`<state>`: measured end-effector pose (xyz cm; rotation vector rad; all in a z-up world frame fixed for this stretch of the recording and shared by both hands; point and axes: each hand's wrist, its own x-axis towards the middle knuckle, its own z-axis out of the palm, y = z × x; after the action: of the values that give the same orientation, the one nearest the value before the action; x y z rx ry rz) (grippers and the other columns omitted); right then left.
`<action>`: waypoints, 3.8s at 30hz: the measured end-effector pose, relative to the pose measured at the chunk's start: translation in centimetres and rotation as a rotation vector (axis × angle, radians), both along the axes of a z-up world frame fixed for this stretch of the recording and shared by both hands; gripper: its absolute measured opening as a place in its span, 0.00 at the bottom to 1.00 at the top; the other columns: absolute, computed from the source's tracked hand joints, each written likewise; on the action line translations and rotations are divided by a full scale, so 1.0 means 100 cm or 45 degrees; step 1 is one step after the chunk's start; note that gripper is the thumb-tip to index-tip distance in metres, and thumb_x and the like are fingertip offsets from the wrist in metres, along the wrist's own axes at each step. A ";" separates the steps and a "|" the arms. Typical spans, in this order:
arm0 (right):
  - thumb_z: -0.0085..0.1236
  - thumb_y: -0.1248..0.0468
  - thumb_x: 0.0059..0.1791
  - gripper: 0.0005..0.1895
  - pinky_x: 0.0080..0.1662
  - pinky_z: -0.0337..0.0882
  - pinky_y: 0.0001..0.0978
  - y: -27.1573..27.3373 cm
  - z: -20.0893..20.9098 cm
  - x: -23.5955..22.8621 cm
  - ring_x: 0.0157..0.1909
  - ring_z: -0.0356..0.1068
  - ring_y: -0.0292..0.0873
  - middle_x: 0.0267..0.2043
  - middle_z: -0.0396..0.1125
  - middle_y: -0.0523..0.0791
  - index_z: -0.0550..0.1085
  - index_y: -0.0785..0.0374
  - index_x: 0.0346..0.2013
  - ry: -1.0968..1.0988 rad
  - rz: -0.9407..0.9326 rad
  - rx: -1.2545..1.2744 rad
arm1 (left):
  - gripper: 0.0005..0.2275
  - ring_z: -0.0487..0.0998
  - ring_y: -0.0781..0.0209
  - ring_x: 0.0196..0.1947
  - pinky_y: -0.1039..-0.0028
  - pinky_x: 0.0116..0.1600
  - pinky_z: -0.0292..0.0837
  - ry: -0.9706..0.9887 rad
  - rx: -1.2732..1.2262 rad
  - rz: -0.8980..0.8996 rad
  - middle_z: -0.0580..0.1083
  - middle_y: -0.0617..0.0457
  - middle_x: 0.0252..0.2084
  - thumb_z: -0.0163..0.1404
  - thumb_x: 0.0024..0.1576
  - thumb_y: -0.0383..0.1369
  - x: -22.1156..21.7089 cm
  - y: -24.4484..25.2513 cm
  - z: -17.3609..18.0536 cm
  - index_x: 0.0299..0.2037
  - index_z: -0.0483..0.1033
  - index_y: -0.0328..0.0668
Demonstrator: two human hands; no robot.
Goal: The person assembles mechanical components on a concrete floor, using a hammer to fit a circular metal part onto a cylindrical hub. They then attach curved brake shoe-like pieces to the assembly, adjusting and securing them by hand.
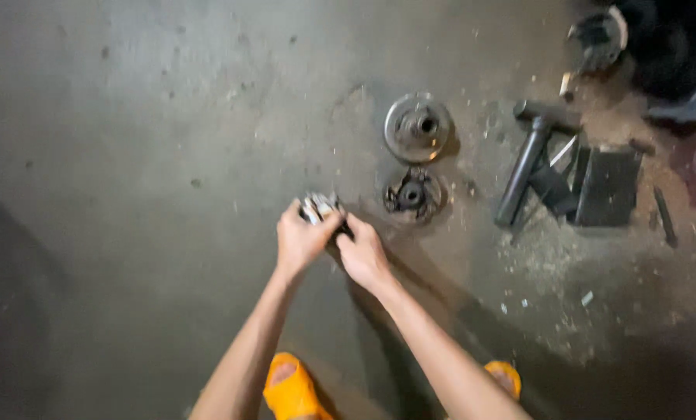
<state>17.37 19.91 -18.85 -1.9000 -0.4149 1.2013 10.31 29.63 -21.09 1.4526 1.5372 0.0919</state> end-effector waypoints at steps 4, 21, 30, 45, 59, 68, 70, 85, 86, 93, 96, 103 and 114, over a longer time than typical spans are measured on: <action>0.48 0.69 0.47 0.31 0.67 0.64 0.50 0.060 -0.006 0.045 0.68 0.65 0.56 0.63 0.68 0.59 0.67 0.71 0.66 -0.076 0.019 0.086 | 0.24 0.84 0.46 0.39 0.59 0.38 0.74 -0.075 0.176 -0.061 0.80 0.41 0.31 0.72 0.37 0.47 0.035 0.064 -0.008 0.36 0.79 0.42; 0.65 0.53 0.44 0.23 0.50 0.76 0.57 0.042 -0.092 0.234 0.49 0.77 0.64 0.41 0.76 0.59 0.80 0.68 0.45 -1.123 0.605 -0.286 | 0.29 0.82 0.35 0.54 0.49 0.56 0.78 0.942 0.465 -1.103 0.79 0.32 0.50 0.54 0.58 0.46 -0.082 0.046 0.168 0.66 0.68 0.37; 0.64 0.55 0.46 0.17 0.46 0.77 0.55 0.022 -0.051 0.296 0.48 0.76 0.60 0.38 0.76 0.55 0.79 0.58 0.47 -1.038 0.168 0.046 | 0.29 0.78 0.39 0.55 0.53 0.52 0.81 0.615 0.479 -1.531 0.75 0.38 0.53 0.60 0.55 0.40 -0.005 -0.028 0.082 0.64 0.65 0.34; 0.63 0.65 0.43 0.26 0.24 0.80 0.24 -0.361 -0.010 0.308 0.22 0.79 0.39 0.52 0.77 0.45 0.74 0.56 0.57 -0.990 0.617 -0.386 | 0.52 0.67 0.38 0.55 0.49 0.51 0.75 0.294 1.007 -1.837 0.63 0.37 0.59 0.75 0.32 0.39 0.092 -0.032 -0.016 0.68 0.56 0.37; 0.61 0.67 0.48 0.16 0.19 0.67 0.24 -0.361 -0.097 0.193 0.20 0.67 0.36 0.36 0.78 0.48 0.79 0.64 0.51 -0.989 -0.186 -0.170 | 0.55 0.67 0.34 0.57 0.47 0.56 0.77 0.568 0.785 -1.533 0.62 0.34 0.64 0.71 0.32 0.37 -0.028 0.029 0.015 0.72 0.51 0.35; 0.68 0.64 0.46 0.16 0.52 0.69 0.50 -0.222 -0.119 0.272 0.51 0.69 0.59 0.48 0.70 0.55 0.77 0.68 0.45 -1.670 -0.046 -0.083 | 0.49 0.65 0.29 0.65 0.40 0.57 0.74 0.280 0.722 -1.425 0.61 0.27 0.66 0.65 0.46 0.48 0.043 -0.040 0.034 0.74 0.52 0.31; 0.66 0.64 0.46 0.14 0.52 0.69 0.51 -0.213 -0.109 0.267 0.52 0.68 0.60 0.48 0.67 0.55 0.75 0.68 0.43 -1.700 -0.039 -0.119 | 0.45 0.62 0.24 0.66 0.36 0.58 0.71 0.184 0.710 -1.231 0.57 0.22 0.68 0.62 0.52 0.49 0.031 -0.029 0.054 0.73 0.52 0.28; 0.70 0.71 0.45 0.24 0.59 0.67 0.37 -0.215 -0.038 0.269 0.54 0.67 0.41 0.52 0.71 0.46 0.75 0.61 0.55 -0.863 -0.973 0.603 | 0.32 0.70 0.37 0.63 0.54 0.64 0.70 0.218 0.720 -1.223 0.67 0.35 0.61 0.60 0.53 0.42 -0.059 -0.021 -0.004 0.66 0.63 0.34; 0.71 0.69 0.48 0.35 0.66 0.61 0.40 -0.232 -0.047 0.290 0.64 0.64 0.46 0.63 0.61 0.52 0.59 0.69 0.63 -0.732 -1.090 0.669 | 0.33 0.70 0.35 0.60 0.51 0.61 0.72 0.105 0.785 -1.216 0.66 0.32 0.61 0.62 0.52 0.39 -0.048 -0.029 -0.014 0.65 0.63 0.31; 0.46 0.72 0.48 0.41 0.54 0.76 0.40 -0.223 0.066 0.199 0.53 0.67 0.43 0.57 0.62 0.51 0.43 0.62 0.73 -0.265 -0.822 0.507 | 0.62 0.43 0.25 0.75 0.25 0.68 0.41 0.303 0.785 -1.214 0.43 0.23 0.76 0.75 0.38 0.53 0.028 -0.063 -0.050 0.73 0.44 0.24; 0.49 0.80 0.42 0.29 0.43 0.73 0.41 -0.215 0.040 0.140 0.43 0.67 0.49 0.48 0.67 0.52 0.70 0.65 0.57 -0.326 -0.535 0.187 | 0.60 0.55 0.28 0.70 0.31 0.65 0.54 0.235 1.011 -1.238 0.48 0.26 0.74 0.71 0.38 0.53 0.032 -0.070 -0.069 0.73 0.45 0.26; 0.60 0.57 0.45 0.22 0.49 0.76 0.35 -0.224 -0.055 0.062 0.47 0.80 0.44 0.48 0.80 0.45 0.77 0.59 0.52 -0.669 0.026 -0.187 | 0.52 0.60 0.28 0.59 0.44 0.57 0.68 -0.223 0.740 -1.113 0.58 0.30 0.65 0.64 0.31 0.32 0.020 -0.065 -0.034 0.71 0.52 0.34; 0.54 0.57 0.48 0.22 0.28 0.70 0.44 -0.231 -0.066 0.056 0.17 0.68 0.50 0.21 0.74 0.54 0.78 0.58 0.55 -0.901 0.085 -0.497 | 0.42 0.64 0.36 0.62 0.49 0.63 0.66 -1.043 0.556 -0.835 0.57 0.36 0.64 0.61 0.38 0.30 -0.037 -0.109 0.054 0.67 0.55 0.36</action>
<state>22.99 -3.16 -25.40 -2.6574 -0.6505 0.6373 6.60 18.71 -15.65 1.8663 0.3543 0.5751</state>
